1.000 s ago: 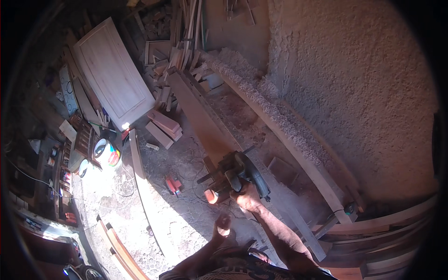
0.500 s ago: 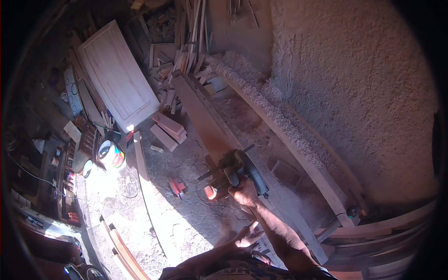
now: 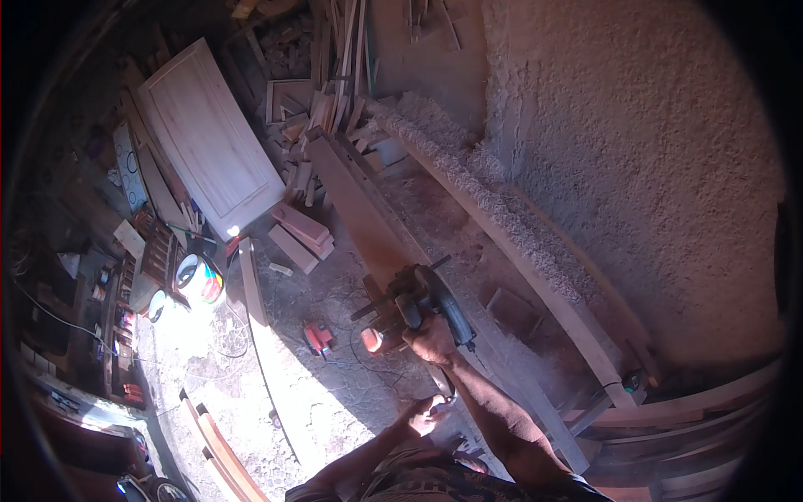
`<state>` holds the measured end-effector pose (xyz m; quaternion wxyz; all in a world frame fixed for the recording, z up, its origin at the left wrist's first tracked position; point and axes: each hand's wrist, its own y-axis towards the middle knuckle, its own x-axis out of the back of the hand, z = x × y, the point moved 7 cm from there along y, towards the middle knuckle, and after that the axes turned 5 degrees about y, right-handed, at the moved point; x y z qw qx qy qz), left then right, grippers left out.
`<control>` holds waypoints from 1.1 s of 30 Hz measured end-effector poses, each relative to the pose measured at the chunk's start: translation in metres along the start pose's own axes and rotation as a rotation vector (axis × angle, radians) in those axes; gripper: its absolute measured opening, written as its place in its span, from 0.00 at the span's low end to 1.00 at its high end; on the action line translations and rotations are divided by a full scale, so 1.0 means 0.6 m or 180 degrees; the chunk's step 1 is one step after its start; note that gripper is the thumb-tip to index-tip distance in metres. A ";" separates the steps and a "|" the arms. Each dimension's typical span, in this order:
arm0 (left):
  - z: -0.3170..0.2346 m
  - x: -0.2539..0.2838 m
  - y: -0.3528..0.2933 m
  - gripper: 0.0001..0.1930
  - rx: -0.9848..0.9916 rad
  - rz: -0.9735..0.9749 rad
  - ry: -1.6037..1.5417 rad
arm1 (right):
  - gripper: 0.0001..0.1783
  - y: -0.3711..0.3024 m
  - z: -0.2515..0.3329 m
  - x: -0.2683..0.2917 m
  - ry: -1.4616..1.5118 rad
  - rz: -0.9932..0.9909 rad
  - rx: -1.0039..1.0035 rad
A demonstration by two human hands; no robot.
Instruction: The person uses a power planer to smooth the edges of a long wooden board and then uses a circular saw to cut the board while it is supported on the floor.
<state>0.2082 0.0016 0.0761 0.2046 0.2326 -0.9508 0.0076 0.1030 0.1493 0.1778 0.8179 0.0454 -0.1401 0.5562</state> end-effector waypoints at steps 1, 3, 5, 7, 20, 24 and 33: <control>-0.008 0.012 0.002 0.18 -0.0214 -0.0121 0.0054 | 0.30 0.003 -0.007 0.000 -0.0004 -0.0054 0.0039; -0.003 0.023 0.004 0.16 -0.0012 0.0027 0.0118 | 0.29 0.008 0.000 -0.002 -0.0003 -0.0133 0.0136; 0.002 0.031 0.012 0.15 0.0096 0.0107 0.0516 | 0.28 0.014 0.001 -0.001 -0.0133 -0.0171 0.0100; 0.004 0.034 0.014 0.13 0.0455 0.0184 0.0170 | 0.25 0.020 0.003 0.000 -0.0161 -0.0246 0.0167; 0.205 0.019 -0.003 0.10 0.1883 -0.0108 -0.1056 | 0.22 0.056 0.026 -0.004 -0.0266 -0.0324 0.0164; 0.244 0.009 -0.002 0.10 0.1265 -0.0673 -0.1397 | 0.21 0.066 0.043 -0.015 -0.0172 -0.0434 0.0321; 0.174 0.111 0.036 0.30 0.2431 -0.0867 -0.1592 | 0.21 0.094 0.019 -0.004 -0.0139 -0.0399 0.0221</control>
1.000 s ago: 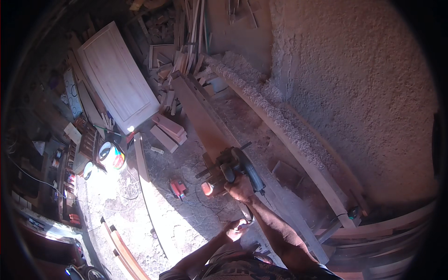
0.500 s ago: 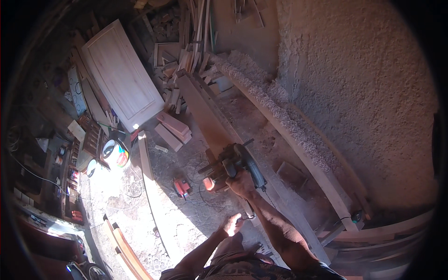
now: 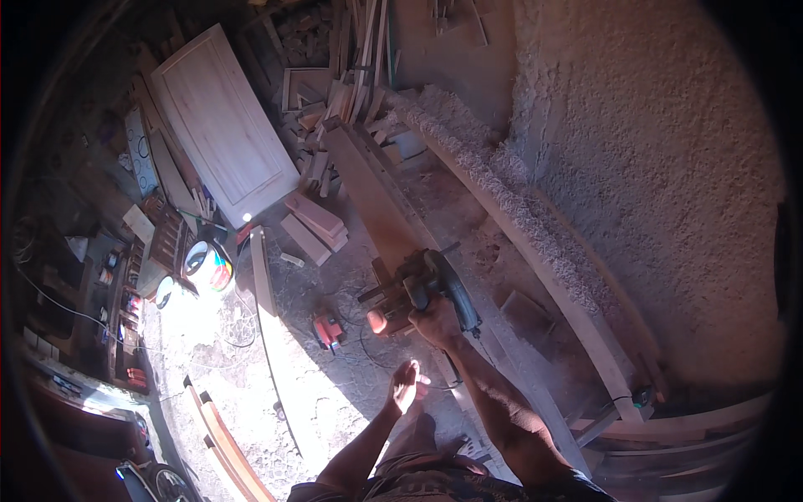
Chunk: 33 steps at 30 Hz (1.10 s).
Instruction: The person uses a power planer to smooth the edges of a long wooden board and then uses a circular saw to cut the board while it is supported on the floor.
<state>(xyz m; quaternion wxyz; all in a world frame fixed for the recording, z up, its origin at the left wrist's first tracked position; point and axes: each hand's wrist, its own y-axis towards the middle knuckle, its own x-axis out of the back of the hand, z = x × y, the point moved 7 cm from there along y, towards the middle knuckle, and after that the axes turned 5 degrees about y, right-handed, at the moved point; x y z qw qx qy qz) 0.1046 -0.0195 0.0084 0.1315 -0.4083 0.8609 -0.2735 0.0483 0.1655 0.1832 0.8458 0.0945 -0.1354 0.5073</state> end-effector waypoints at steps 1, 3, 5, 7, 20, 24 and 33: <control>-0.019 0.032 0.007 0.35 -0.0037 -0.0325 -0.0588 | 0.21 0.001 0.006 -0.009 0.0000 0.0029 0.0024; -0.056 0.085 0.024 0.46 -0.0269 -0.0865 -0.1418 | 0.22 0.007 0.015 -0.019 -0.0030 0.0068 0.0078; -0.087 0.118 0.055 0.47 -0.0315 -0.0856 -0.1551 | 0.21 0.011 0.018 -0.020 -0.0069 0.0052 0.0014; -0.115 0.127 0.068 0.43 -0.0258 -0.0849 -0.1403 | 0.22 0.015 0.016 -0.020 -0.0082 0.0048 -0.0020; -0.156 0.157 0.085 0.33 -0.0203 -0.1104 -0.1144 | 0.23 0.060 0.017 -0.040 0.0003 -0.0049 0.0273; -0.167 0.161 0.092 0.33 -0.0232 -0.1159 -0.1181 | 0.23 0.078 0.005 -0.047 -0.0140 -0.0042 0.0201; -0.172 0.183 0.117 0.36 -0.0328 -0.1167 -0.1214 | 0.23 0.100 0.013 -0.060 -0.0033 -0.0027 0.0085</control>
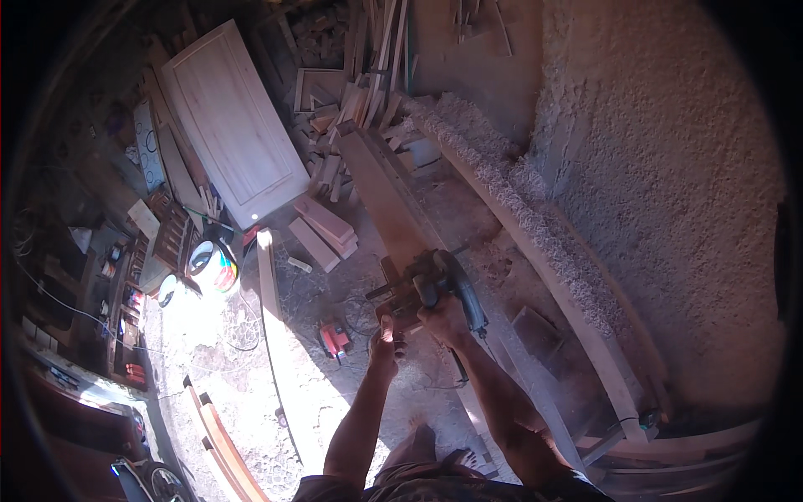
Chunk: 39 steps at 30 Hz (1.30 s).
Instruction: The person uses a power planer to smooth the edges of a long wooden board and then uses a circular saw to cut the board while it is supported on the floor.
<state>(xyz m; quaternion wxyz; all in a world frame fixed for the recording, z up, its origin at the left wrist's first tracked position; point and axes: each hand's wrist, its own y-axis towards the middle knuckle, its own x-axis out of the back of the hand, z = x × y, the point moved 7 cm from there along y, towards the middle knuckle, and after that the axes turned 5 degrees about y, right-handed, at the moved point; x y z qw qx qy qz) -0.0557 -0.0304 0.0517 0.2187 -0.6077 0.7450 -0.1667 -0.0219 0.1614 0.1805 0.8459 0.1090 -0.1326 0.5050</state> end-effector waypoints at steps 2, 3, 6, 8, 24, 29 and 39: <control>-0.003 -0.001 0.007 0.36 0.0018 -0.0013 0.0001 | 0.22 0.007 0.000 -0.002 -0.0003 -0.0026 0.0075; -0.004 -0.001 0.011 0.35 0.0026 -0.0019 0.0002 | 0.22 0.010 0.000 -0.003 -0.0005 -0.0040 0.0113; -0.008 -0.003 0.020 0.35 0.0011 0.0041 -0.0050 | 0.19 0.022 -0.009 -0.011 -0.0213 0.0014 0.0073; -0.009 0.000 0.028 0.34 0.0021 0.0071 -0.0039 | 0.18 0.029 -0.012 -0.015 -0.0211 0.0060 -0.0033; -0.036 0.003 0.070 0.40 -0.0080 0.0036 0.0017 | 0.17 0.073 -0.003 -0.030 -0.0143 -0.0090 0.0083; -0.042 0.007 0.086 0.37 -0.0011 0.0006 0.0003 | 0.16 0.086 0.004 -0.037 -0.0130 -0.0027 0.0073; -0.058 0.009 0.114 0.35 -0.0014 -0.0039 0.0020 | 0.27 0.113 0.004 -0.048 -0.0248 0.0188 -0.0225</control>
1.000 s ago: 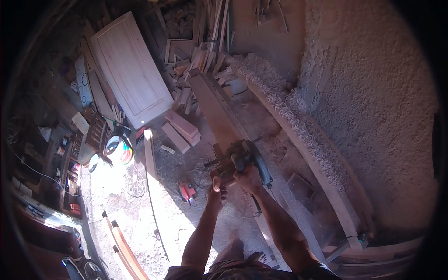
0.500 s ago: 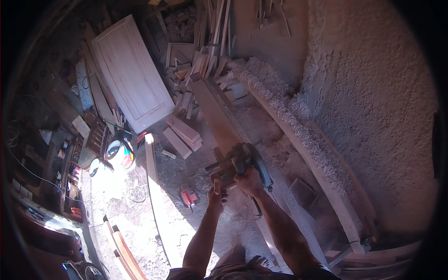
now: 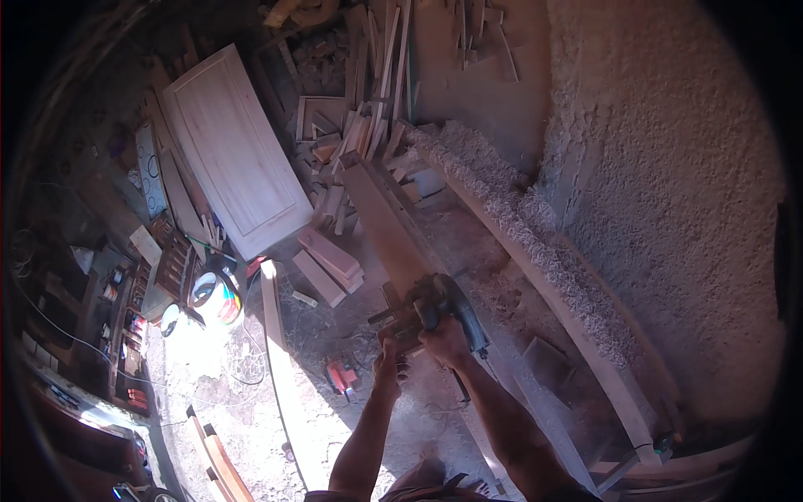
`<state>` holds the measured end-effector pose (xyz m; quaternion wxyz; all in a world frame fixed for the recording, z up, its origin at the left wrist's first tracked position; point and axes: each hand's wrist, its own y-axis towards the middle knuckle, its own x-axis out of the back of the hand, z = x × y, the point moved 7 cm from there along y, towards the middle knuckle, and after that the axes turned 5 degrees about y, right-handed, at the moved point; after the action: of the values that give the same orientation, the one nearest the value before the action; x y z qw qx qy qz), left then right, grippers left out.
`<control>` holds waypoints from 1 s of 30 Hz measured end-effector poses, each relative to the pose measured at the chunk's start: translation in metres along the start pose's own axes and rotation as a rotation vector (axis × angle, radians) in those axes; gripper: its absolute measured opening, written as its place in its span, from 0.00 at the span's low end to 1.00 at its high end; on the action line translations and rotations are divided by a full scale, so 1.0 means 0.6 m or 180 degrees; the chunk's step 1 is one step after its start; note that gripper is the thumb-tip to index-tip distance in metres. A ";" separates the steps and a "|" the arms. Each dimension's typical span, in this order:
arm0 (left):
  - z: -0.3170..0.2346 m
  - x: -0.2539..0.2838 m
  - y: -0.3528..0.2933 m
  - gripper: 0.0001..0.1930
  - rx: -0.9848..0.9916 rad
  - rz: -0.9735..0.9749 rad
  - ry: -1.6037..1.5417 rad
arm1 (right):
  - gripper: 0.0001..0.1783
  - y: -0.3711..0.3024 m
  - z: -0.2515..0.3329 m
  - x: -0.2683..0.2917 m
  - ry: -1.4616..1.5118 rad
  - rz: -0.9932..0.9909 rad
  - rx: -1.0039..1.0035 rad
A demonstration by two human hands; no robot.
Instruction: The person uses a power planer to smooth the edges of a long wooden board and then uses a circular saw to cut the board while it is supported on the floor.
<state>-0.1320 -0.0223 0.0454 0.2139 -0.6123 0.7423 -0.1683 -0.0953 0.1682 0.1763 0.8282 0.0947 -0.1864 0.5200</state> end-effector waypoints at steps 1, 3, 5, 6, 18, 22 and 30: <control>-0.001 0.000 0.003 0.34 0.0014 0.0020 -0.0005 | 0.27 0.005 -0.004 -0.003 0.0009 0.0026 -0.0032; -0.005 0.000 0.007 0.34 0.0042 0.0064 -0.0010 | 0.27 0.014 -0.008 -0.008 0.0027 0.0073 -0.0099; -0.006 0.000 0.014 0.34 0.0074 0.0035 -0.0053 | 0.21 0.015 0.002 -0.005 0.0143 -0.0154 0.0159; -0.008 0.001 0.017 0.34 0.0091 0.0019 -0.0072 | 0.19 0.016 0.008 -0.003 0.0204 -0.0267 0.0285; -0.022 0.000 0.049 0.33 0.0204 0.0140 -0.0275 | 0.21 0.053 0.001 -0.017 0.0082 -0.0340 0.0242; -0.031 -0.001 0.057 0.32 0.0187 0.0110 -0.0265 | 0.22 0.066 -0.007 -0.025 0.0095 -0.0249 0.0166; -0.045 0.001 0.079 0.31 0.0151 0.0222 -0.0264 | 0.22 0.096 -0.021 -0.045 0.0161 -0.0148 0.0299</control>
<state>-0.1859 -0.0138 0.0442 0.2647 -0.5872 0.7495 -0.1528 -0.1549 0.1756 0.1519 0.8391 0.1245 -0.1385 0.5111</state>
